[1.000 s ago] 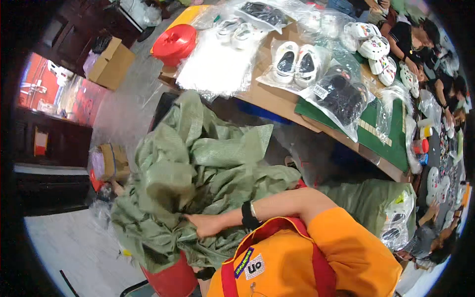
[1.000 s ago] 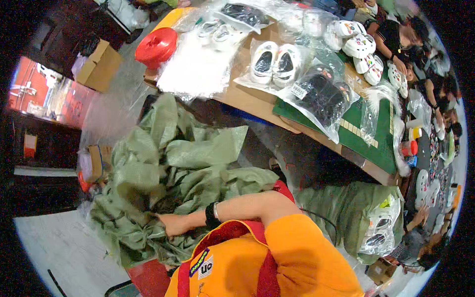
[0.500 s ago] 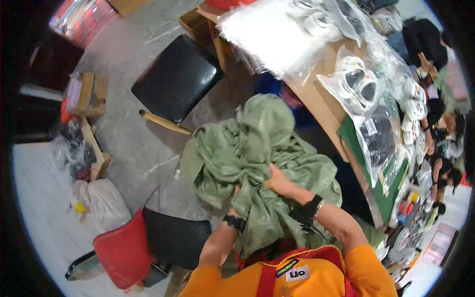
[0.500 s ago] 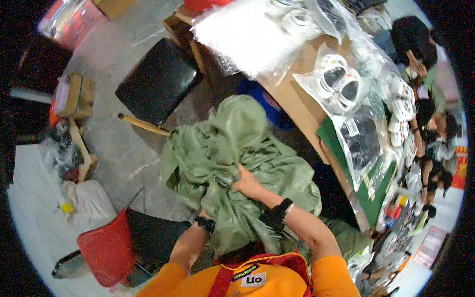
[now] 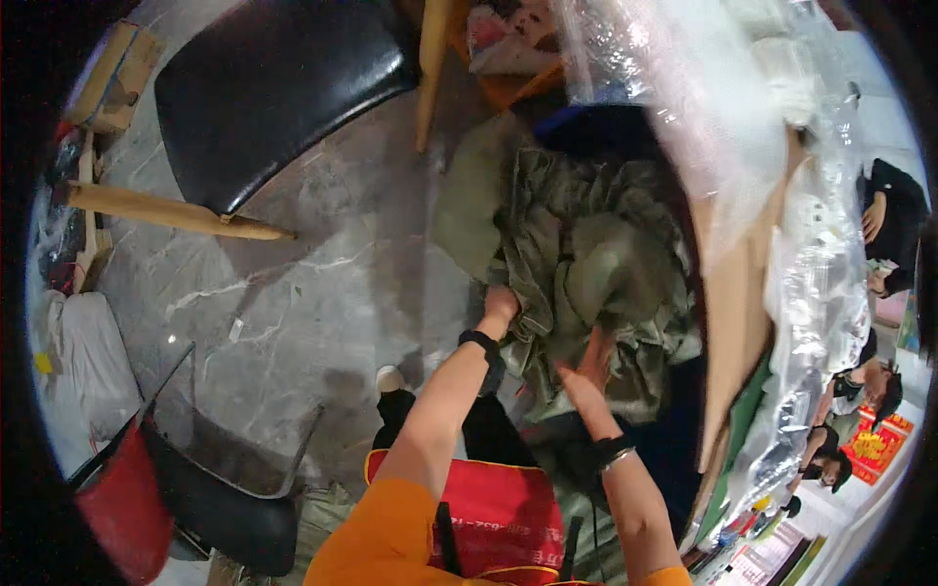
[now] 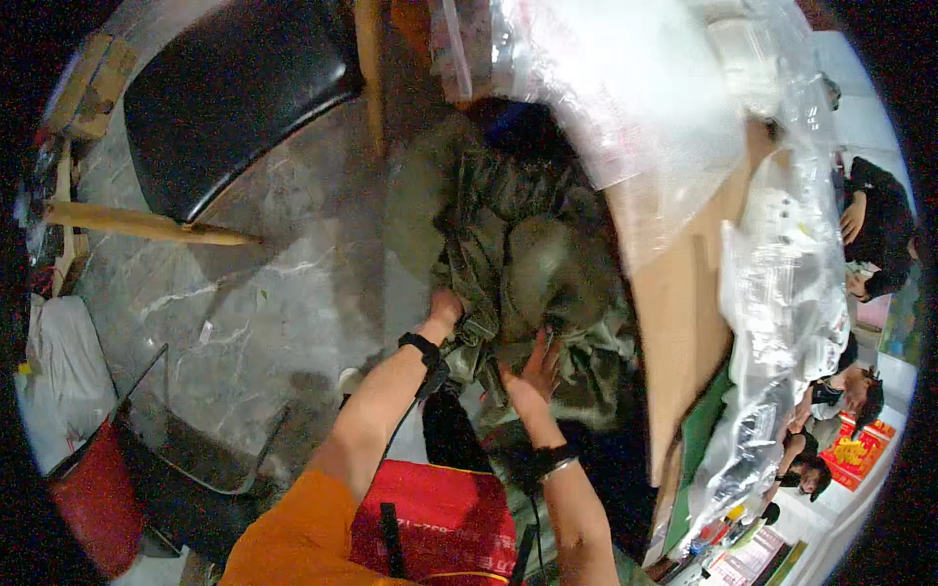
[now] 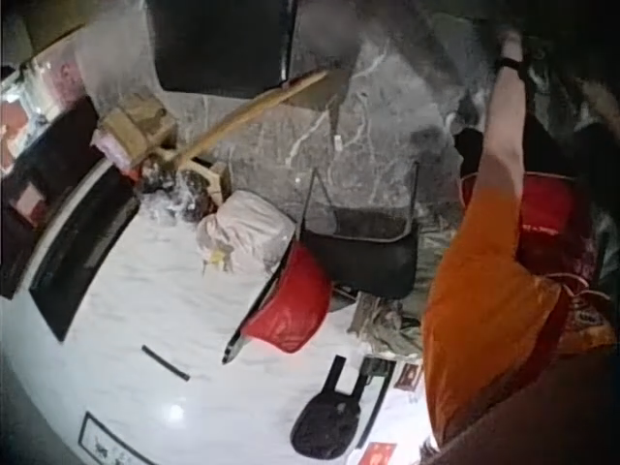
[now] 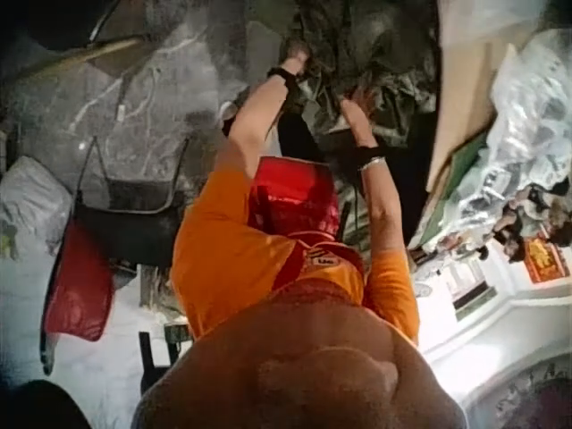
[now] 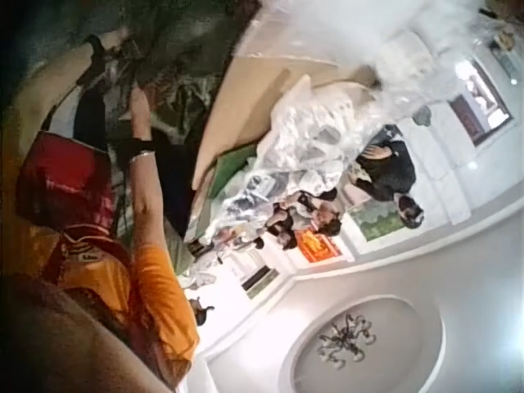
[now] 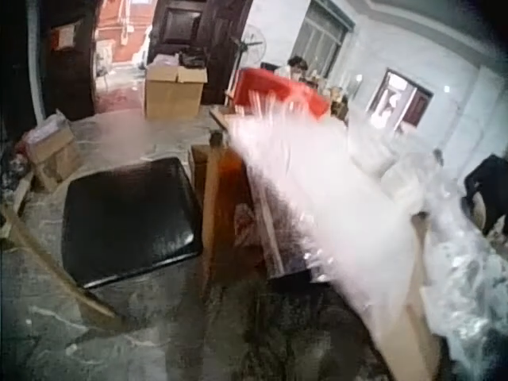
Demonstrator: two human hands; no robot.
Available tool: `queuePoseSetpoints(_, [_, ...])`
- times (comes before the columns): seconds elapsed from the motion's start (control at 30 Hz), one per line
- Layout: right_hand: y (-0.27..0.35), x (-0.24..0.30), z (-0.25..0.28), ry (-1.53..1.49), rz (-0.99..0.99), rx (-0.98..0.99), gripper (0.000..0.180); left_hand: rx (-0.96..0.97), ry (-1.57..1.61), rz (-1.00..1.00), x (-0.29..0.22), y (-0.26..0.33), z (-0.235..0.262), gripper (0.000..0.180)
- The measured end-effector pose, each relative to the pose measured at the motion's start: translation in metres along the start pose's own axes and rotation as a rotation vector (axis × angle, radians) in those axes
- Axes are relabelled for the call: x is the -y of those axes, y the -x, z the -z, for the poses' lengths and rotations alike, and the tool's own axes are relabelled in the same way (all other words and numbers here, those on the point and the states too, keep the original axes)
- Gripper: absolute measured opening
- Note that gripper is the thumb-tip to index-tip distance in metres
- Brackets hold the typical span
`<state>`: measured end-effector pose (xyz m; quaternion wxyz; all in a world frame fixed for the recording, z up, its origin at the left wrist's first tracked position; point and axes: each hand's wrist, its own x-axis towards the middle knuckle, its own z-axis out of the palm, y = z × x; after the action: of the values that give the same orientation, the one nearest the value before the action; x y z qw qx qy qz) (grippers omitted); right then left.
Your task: The recorder picks up shoes, puts them into plastic bags, and then puts the bagged shoes into a large green woven bag.
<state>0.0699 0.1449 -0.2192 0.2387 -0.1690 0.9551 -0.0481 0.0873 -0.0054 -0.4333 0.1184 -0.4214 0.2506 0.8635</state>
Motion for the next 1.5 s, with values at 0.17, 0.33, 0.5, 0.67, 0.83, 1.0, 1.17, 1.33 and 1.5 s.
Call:
queuePoseSetpoints(0.17, [-0.063,-0.082,-0.036,-0.315,-0.159,-0.016,0.080,-0.258,0.104,0.034,0.009,0.038,0.013,0.047])
queuePoseSetpoints(0.33, [-0.030,-0.040,-0.033,-0.322,-0.167,-0.165,0.073,-0.054,-0.259,-0.218,-0.053,0.139,-0.055,0.055])
queuePoseSetpoints(0.5, [0.038,0.027,0.001,-1.497,-0.696,-0.141,0.063,0.289,-0.326,-0.178,-0.045,0.160,-0.136,0.051])
queuePoseSetpoints(0.67, [0.057,0.043,0.055,-0.944,-0.434,-0.242,0.070,0.163,0.674,-0.474,-0.118,0.253,-0.083,0.041])
queuePoseSetpoints(0.83, [0.099,0.045,0.105,-1.017,-0.437,0.282,0.065,0.285,0.694,-0.569,-0.165,0.436,-0.024,0.048])
queuePoseSetpoints(1.0, [0.152,0.046,0.149,-1.069,-0.379,0.492,0.050,-0.175,0.330,-0.657,-0.154,0.584,0.047,0.042])
queuePoseSetpoints(1.17, [0.197,0.030,0.150,-0.956,-0.379,0.422,0.042,-0.527,0.007,-0.419,-0.111,0.670,0.105,0.031])
queuePoseSetpoints(1.33, [0.224,0.025,0.160,-0.897,-0.334,0.444,0.037,-0.634,0.017,-0.474,-0.092,0.697,0.101,0.029])
queuePoseSetpoints(1.5, [0.241,0.015,0.174,-0.984,-0.359,0.306,0.038,-0.775,-0.007,-0.474,-0.065,0.725,0.077,0.036])
